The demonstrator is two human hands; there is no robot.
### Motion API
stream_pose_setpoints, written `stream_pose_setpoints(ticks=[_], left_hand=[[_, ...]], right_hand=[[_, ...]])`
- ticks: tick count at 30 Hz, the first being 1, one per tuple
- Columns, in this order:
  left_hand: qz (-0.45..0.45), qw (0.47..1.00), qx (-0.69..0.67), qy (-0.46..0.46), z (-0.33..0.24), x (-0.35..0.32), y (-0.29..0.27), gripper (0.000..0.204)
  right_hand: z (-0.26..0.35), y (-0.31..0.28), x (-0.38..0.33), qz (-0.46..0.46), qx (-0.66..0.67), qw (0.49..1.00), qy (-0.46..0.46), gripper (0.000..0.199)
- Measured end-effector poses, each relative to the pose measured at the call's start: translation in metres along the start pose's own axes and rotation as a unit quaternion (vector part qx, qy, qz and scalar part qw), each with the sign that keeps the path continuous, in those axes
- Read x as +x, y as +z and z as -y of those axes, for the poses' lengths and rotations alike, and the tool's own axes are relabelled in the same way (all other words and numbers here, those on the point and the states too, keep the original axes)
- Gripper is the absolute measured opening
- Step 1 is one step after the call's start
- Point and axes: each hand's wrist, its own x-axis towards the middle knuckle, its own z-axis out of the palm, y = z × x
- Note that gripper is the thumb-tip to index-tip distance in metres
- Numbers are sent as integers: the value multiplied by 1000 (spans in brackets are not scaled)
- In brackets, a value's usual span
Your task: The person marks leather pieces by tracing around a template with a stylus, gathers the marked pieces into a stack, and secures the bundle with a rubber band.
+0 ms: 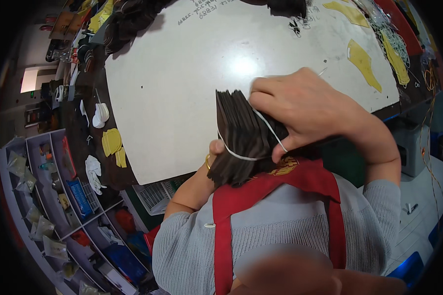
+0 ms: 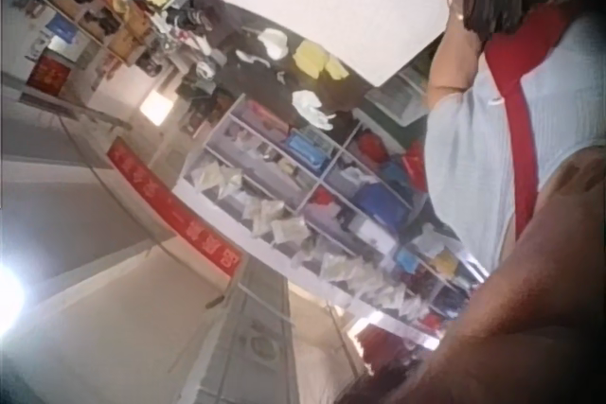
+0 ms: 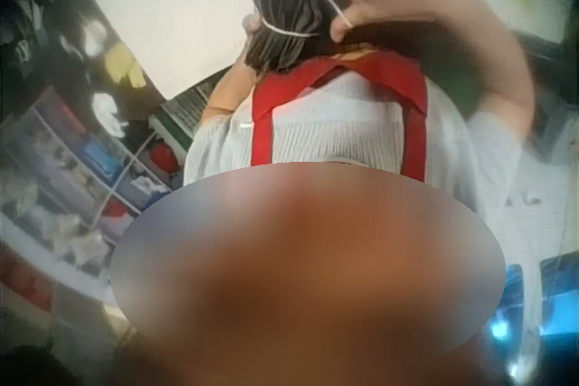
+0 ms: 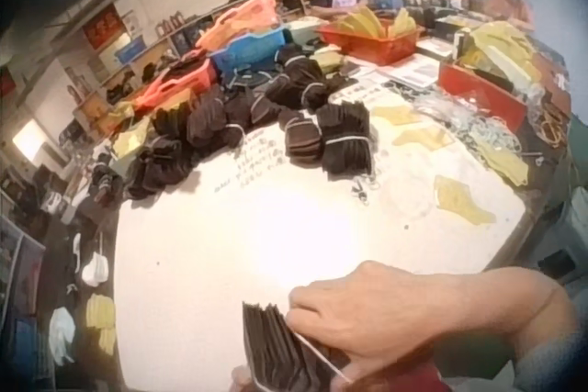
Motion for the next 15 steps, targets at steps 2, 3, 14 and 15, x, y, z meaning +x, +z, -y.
stream_pose_setpoints(ticks=[2,3,14,15], left_hand=[[10,999,35,-25,1,2,1,76],[13,998,47,-38,1,4,0,76],[-4,995,71,-67,4,2,-11,87],[-6,994,79,-70,3,2,-11,88]], right_hand=[[-13,11,5,-3,106,992,-71,82],[-13,11,4,-3,109,992,-66,82],[-17,14,-2,50,99,993,-27,56],[-20,13,-2,47,101,993,-25,56]])
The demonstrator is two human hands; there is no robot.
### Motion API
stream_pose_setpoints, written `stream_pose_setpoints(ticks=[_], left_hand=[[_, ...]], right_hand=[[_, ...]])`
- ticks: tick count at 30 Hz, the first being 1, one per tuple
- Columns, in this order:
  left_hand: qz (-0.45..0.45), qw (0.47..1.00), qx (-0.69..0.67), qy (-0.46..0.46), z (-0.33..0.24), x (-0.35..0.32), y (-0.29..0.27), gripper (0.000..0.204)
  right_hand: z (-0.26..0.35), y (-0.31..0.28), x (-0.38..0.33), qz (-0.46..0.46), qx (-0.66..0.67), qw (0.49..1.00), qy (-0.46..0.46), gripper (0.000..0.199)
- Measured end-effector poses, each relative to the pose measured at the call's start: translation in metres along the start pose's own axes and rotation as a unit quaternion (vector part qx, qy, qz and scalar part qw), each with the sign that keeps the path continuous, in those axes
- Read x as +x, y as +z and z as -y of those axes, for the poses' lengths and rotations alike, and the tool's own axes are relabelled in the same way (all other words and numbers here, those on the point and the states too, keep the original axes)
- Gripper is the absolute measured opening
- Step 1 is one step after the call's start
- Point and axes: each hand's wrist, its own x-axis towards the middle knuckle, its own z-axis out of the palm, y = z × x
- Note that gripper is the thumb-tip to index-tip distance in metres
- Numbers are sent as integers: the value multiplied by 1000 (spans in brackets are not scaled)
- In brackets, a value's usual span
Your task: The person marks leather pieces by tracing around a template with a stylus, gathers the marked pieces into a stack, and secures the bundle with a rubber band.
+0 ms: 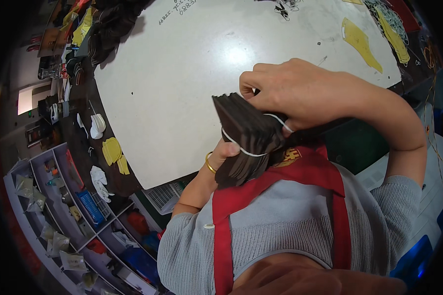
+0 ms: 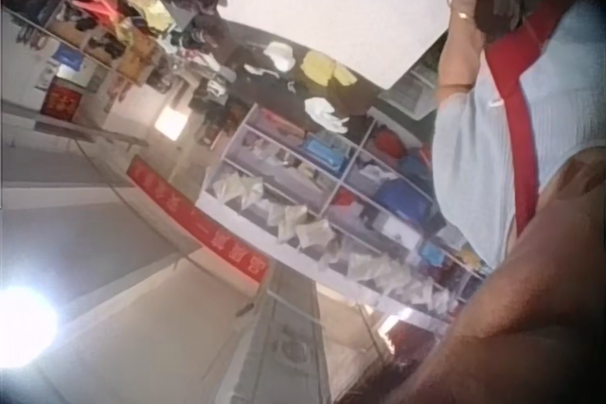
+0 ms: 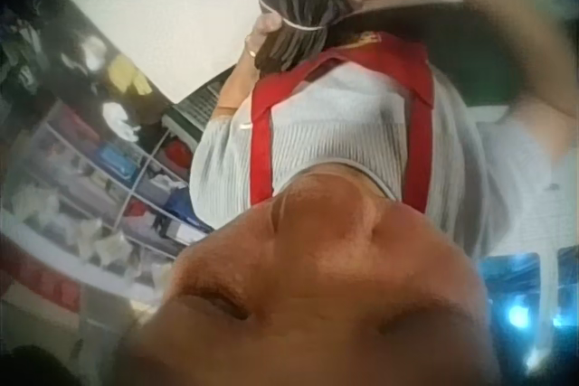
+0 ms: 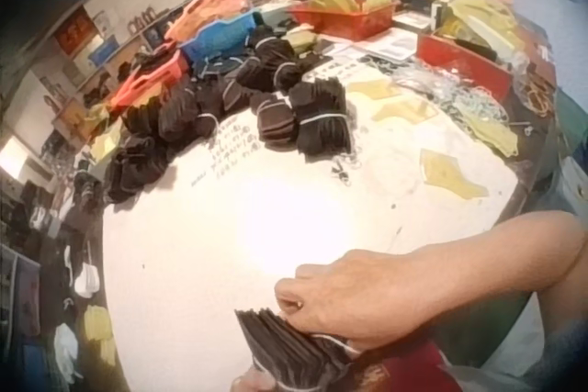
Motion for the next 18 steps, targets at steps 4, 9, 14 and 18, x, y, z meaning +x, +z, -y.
stream_pose_setpoints(ticks=[4,9,14,18], left_hand=[[-46,996,52,-64,-7,4,-7,100],[-40,994,90,-53,-24,12,7,100],[-79,982,167,-51,-53,21,20,114],[-100,985,126,60,-61,23,25,122]], right_hand=[[4,-25,0,107,34,993,28,39],[6,-8,-7,32,216,965,146,27],[1,4,-10,-75,213,951,212,29],[-12,1,-20,-160,321,917,172,25]])
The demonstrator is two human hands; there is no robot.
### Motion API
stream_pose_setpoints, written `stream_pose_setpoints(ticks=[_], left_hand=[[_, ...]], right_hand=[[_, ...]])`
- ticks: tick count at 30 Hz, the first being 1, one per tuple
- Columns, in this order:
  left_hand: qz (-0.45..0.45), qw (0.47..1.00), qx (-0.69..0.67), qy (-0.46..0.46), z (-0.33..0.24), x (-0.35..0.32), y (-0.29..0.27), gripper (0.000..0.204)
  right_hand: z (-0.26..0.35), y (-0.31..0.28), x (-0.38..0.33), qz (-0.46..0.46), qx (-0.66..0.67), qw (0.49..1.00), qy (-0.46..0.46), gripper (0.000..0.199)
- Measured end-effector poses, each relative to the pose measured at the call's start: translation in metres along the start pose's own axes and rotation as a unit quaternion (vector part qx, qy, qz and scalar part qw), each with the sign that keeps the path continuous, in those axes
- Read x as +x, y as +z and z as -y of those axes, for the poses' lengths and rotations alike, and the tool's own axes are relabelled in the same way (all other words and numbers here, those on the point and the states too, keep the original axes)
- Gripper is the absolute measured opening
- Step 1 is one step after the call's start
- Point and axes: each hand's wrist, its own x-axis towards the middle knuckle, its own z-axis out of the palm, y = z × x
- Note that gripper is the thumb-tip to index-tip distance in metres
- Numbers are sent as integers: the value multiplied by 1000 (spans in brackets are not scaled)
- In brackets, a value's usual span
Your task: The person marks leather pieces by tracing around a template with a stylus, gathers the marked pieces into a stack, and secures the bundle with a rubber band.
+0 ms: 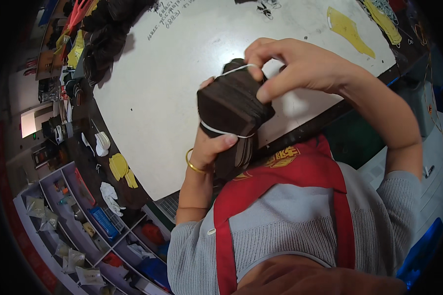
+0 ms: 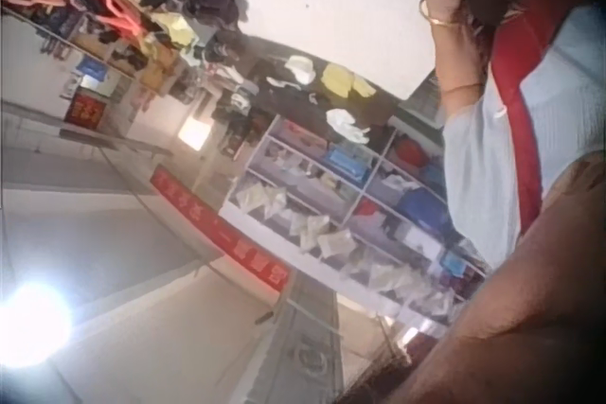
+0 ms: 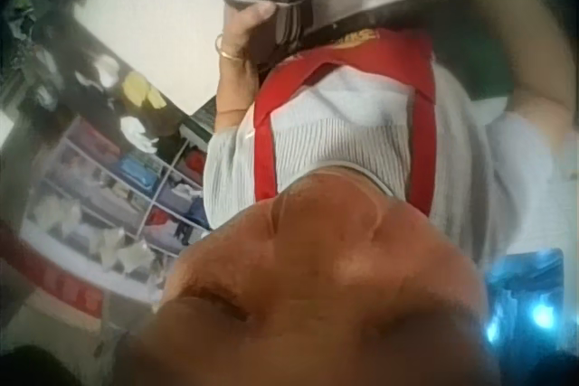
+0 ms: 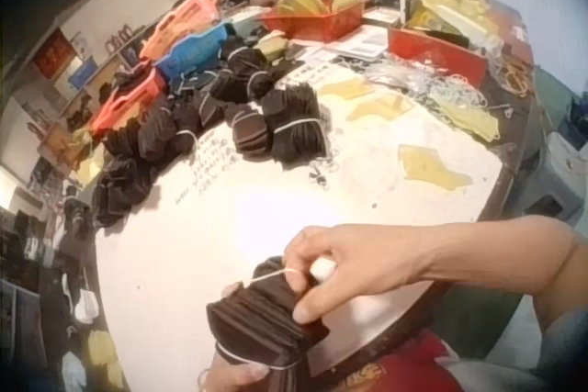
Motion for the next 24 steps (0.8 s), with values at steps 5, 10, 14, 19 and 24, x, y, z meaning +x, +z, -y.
stream_pose_setpoints(ticks=[5,10,14,19,24], left_hand=[[-107,880,397,236,15,21,-20,111],[-130,838,471,243,26,27,-14,103],[-99,799,563,184,13,31,-8,106],[-130,834,514,152,6,41,-9,105],[-162,863,457,145,8,45,-17,107]], right_hand=[[-23,13,-12,-88,162,983,17,20],[-29,10,-12,-73,181,981,-3,28],[-14,-8,11,-34,-11,992,123,37],[-22,20,18,-226,-303,902,-208,17],[-28,29,9,-198,-461,820,-276,17]])
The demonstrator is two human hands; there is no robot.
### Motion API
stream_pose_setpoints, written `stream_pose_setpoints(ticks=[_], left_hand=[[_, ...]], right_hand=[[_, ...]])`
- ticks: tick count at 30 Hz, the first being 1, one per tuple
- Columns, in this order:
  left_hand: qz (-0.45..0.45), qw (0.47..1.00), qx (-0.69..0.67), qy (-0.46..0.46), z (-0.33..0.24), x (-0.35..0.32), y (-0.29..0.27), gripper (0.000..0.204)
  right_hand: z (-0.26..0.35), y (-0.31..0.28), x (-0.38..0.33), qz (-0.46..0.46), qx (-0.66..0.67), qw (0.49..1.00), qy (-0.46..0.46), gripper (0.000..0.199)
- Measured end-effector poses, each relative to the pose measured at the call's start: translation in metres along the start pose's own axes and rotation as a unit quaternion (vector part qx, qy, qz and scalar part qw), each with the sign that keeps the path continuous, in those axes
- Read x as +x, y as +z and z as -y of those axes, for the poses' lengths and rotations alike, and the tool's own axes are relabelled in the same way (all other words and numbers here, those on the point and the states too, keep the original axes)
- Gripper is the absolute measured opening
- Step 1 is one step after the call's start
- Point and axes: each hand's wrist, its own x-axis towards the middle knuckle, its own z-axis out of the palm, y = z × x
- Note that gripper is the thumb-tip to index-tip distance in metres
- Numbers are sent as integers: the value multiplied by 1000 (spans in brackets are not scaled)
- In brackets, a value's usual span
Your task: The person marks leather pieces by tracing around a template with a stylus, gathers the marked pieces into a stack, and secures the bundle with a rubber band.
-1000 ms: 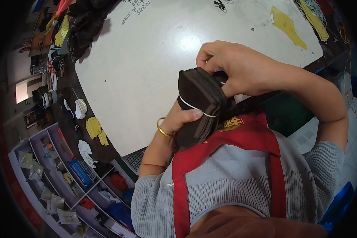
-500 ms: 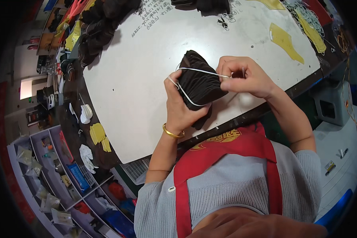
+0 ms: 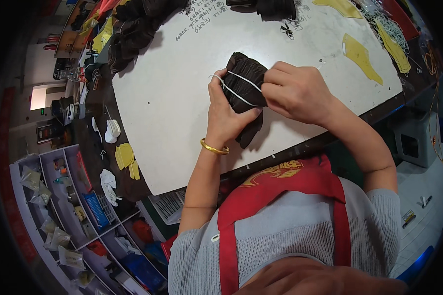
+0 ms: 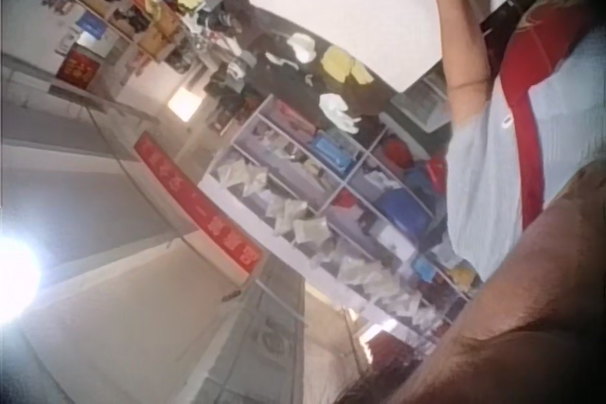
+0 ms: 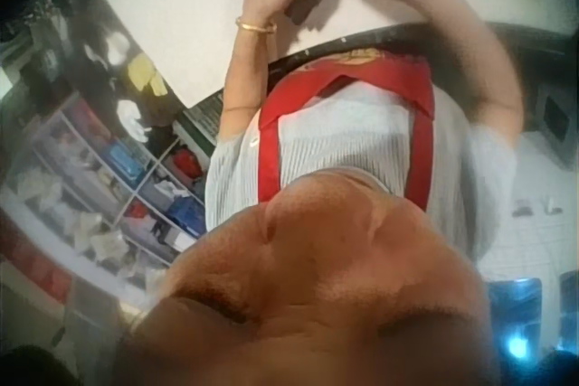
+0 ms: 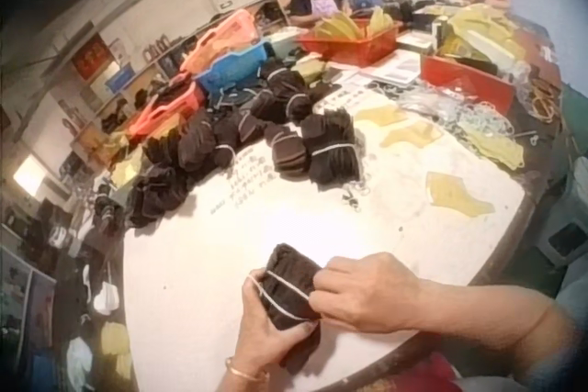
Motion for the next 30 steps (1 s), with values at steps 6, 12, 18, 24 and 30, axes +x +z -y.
stream_pose_setpoints(ticks=[6,12,18,24,30], left_hand=[[-24,996,83,15,-6,5,1,105],[-41,995,89,-15,-6,16,-1,102],[-71,996,15,-56,8,35,-8,101],[-93,985,-101,-106,7,41,-11,99],[-115,988,-66,-77,18,44,-7,101]], right_hand=[[7,3,-26,-2,45,996,76,22],[-6,30,-31,-34,65,982,174,21],[-9,58,-7,-52,64,966,244,22],[-11,56,17,-33,306,869,387,27],[-22,57,35,-5,170,927,334,25]])
